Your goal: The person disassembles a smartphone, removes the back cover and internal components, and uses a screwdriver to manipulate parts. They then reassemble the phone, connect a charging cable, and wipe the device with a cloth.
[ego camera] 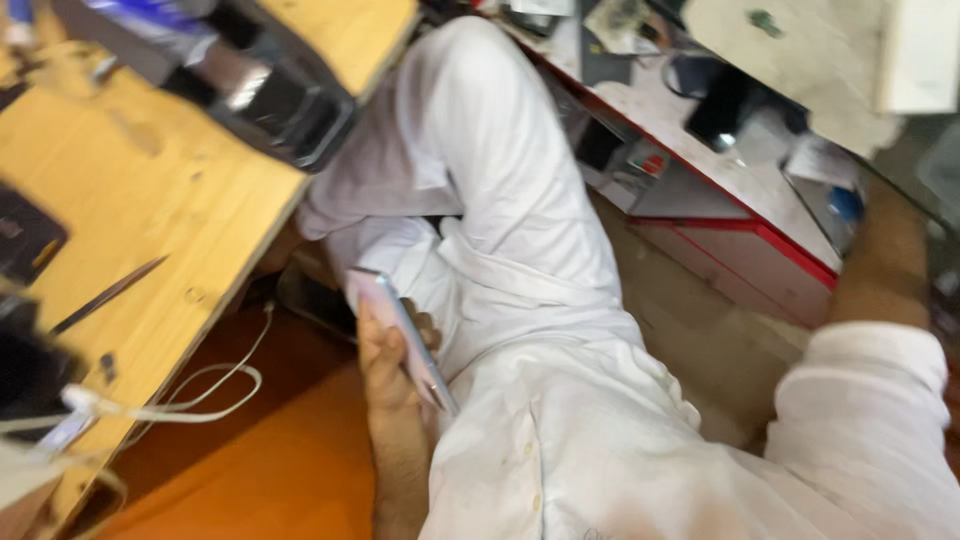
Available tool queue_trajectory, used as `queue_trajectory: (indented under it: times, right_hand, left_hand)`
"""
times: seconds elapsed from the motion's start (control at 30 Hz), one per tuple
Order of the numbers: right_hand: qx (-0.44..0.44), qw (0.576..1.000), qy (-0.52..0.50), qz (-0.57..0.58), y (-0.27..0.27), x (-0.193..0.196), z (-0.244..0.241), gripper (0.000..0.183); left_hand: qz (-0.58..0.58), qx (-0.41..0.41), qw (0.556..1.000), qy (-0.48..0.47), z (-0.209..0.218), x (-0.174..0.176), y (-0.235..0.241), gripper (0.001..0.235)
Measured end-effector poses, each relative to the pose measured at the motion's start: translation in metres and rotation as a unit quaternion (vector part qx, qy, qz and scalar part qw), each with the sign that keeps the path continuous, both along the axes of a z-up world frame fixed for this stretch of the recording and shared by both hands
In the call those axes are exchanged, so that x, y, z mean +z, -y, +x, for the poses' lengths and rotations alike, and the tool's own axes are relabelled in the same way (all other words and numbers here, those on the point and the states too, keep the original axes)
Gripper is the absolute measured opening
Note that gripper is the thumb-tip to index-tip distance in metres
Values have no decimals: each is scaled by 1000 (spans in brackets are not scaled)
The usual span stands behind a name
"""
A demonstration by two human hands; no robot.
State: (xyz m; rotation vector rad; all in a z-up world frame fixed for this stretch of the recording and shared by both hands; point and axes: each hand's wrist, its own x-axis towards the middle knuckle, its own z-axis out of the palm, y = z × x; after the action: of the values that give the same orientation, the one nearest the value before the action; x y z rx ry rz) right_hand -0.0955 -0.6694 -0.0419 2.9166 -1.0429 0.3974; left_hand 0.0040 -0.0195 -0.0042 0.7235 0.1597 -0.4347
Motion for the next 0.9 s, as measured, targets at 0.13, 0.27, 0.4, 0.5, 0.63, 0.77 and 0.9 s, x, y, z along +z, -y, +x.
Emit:
queue_trajectory:
  times: [0.13, 0.27, 0.4, 0.5, 0.63, 0.77, 0.9]
  right_hand:
    - [-17, 1000, 2, 1, -65, -14, 22, 17]
    - [45, 989, 76, 116, -157, -4, 55, 16]
    - [280, 855, 222, 377, -264, 37, 143, 7]
    - [355, 742, 241, 515, -332, 90, 206, 14]
    - [457, 667, 217, 547, -384, 155, 278, 17]
    - [493, 677, 145, 527, -412, 180, 319, 18]
    - [452, 601, 169, 637, -419, 179, 324, 17]
  left_hand:
    - [-6, 20, 999, 38, 7, 13, 10, 97]
    - [56, 47, 995, 73, 28, 33, 19, 88]
    - [146, 43, 972, 178, 63, 42, 28, 71]
    - [148, 37, 966, 207, 86, 48, 33, 58]
    - [98, 41, 970, 220, 109, 63, 44, 49]
    - [57, 62, 971, 223, 127, 84, 54, 49]
    - [52, 80, 971, 217, 130, 96, 57, 48]
